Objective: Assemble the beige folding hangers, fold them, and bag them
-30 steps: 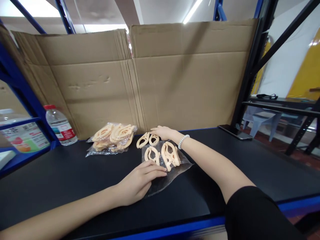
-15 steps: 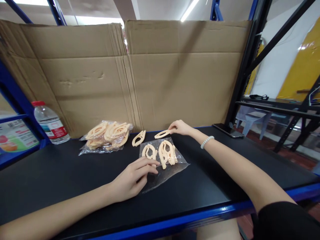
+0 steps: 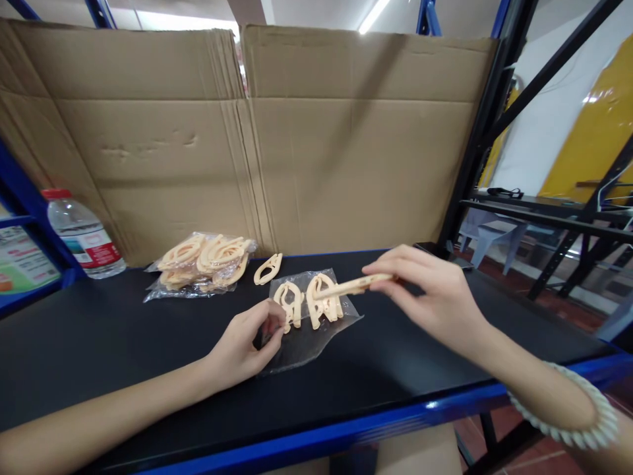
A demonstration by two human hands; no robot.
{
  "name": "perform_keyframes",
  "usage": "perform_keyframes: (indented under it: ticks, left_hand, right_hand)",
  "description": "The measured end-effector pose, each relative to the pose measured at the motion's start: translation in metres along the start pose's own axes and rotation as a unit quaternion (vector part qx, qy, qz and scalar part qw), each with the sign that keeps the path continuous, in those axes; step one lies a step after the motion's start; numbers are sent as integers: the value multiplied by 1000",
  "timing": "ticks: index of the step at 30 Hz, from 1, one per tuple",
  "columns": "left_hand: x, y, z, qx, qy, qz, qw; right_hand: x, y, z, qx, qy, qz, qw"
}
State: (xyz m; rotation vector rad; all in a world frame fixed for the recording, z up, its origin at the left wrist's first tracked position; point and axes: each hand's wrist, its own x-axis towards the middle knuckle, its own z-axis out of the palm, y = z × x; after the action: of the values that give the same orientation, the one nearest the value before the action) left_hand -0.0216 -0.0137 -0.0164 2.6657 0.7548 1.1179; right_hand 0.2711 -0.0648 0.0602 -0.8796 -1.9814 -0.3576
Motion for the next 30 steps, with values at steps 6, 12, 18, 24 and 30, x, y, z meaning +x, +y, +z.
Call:
perform_keyframes:
  ticks: [6, 12, 18, 24, 30]
  left_hand:
    - [1, 0, 0, -1, 25, -2, 1000]
    - [3, 2, -1, -3, 47, 10, 999]
    - [3, 3, -2, -2, 61, 23, 998]
    - [5, 4, -1, 5, 70, 23, 997]
    - [2, -1, 1, 5, 61, 19, 998]
  right_hand:
    - [-30, -45, 17, -2, -56, -110, 992]
    - [-29, -54, 38, 33, -105, -155, 982]
    - [-21, -54, 60, -88, -98, -264, 955]
    - [-13, -52, 92, -162, -87, -316, 931]
    - [-13, -51, 113, -206, -186, -226, 934]
